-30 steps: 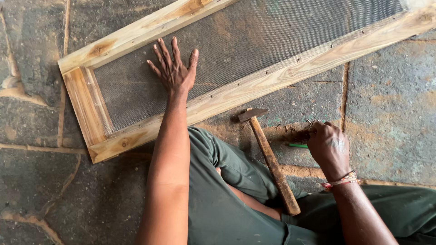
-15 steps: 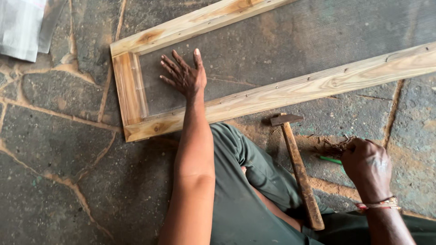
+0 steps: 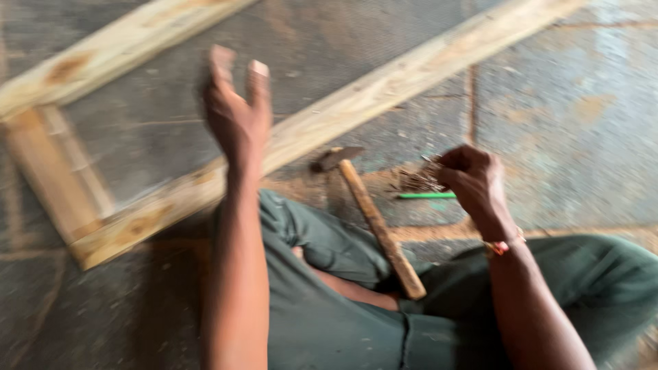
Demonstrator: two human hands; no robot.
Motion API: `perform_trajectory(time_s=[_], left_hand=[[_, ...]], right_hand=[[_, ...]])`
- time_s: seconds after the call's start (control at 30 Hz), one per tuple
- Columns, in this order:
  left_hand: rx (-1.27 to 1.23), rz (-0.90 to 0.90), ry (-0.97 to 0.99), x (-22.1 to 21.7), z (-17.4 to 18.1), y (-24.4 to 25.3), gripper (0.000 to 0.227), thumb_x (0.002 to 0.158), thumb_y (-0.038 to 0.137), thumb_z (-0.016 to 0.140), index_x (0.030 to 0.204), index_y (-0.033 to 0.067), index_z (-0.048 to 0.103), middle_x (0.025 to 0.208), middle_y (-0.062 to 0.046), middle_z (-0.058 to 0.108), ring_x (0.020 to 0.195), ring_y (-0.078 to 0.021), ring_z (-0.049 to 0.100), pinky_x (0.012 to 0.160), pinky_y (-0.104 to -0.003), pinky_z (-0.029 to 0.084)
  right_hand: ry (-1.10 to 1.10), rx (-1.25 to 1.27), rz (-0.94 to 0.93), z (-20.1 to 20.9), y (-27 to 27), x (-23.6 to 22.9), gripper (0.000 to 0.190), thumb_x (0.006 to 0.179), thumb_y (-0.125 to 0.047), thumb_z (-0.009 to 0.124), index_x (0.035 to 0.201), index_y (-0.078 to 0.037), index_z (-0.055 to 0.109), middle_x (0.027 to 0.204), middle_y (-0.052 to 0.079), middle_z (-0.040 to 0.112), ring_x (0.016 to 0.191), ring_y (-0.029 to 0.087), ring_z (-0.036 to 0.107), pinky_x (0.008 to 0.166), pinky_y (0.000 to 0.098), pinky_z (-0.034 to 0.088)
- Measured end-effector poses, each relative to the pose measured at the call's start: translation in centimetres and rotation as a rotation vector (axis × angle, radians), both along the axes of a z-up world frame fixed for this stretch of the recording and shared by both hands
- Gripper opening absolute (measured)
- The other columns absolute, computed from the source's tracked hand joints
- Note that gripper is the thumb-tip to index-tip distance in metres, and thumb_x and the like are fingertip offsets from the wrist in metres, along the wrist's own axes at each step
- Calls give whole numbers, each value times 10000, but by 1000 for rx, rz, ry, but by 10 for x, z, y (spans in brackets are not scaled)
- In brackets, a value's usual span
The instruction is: The person hammers nails into a wooden frame to secure a mesh screen. They repeatedly pick up nails, position them along the frame edges, and strike them with a hammer while sitting on the floor.
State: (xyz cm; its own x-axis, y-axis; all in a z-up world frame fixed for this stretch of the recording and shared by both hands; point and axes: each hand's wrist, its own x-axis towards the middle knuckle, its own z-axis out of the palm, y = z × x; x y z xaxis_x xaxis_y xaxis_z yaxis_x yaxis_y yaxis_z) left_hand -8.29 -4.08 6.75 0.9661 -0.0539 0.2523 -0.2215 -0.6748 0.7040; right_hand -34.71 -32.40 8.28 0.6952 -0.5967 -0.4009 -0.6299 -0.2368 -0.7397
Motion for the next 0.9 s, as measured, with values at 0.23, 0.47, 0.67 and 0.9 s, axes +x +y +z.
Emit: perform_trajectory(time_s=[0.23,0.47,0.67,0.9], left_hand=[[-346,-781,660,-135,-22,-119,259,942,245,658,1098,64,758,903,-59,783,636,-93,689,530,-239,566],[-837,-756,1009,-144,-28,-116,292,938,191,707,1139,-18,738,960,-125,788,821,-132,751,772,-290,634],[-780,-737,852,-148,-28,-114,295,936,257,699,1075,3,756,898,-88,778,759,-115,726,703,-277,626],[-52,-326,74,-63,-46,-90,182,981,305,666,931,152,751,852,3,653,795,-133,595,864,-353,481]], right_hand=[[-376,511,-168,31,17,11,170,882,54,735,1001,-20,638,870,97,733,772,165,722,728,317,620],[-468,581,-166,21,21,14,192,892,84,722,1014,-23,620,900,87,724,800,157,720,752,303,616],[-461,551,-148,19,22,14,151,930,50,725,1025,-17,629,908,120,736,808,174,734,739,300,624],[-106,198,224,16,62,18,295,893,-111,746,1163,-17,677,941,128,791,773,138,750,662,290,623]])
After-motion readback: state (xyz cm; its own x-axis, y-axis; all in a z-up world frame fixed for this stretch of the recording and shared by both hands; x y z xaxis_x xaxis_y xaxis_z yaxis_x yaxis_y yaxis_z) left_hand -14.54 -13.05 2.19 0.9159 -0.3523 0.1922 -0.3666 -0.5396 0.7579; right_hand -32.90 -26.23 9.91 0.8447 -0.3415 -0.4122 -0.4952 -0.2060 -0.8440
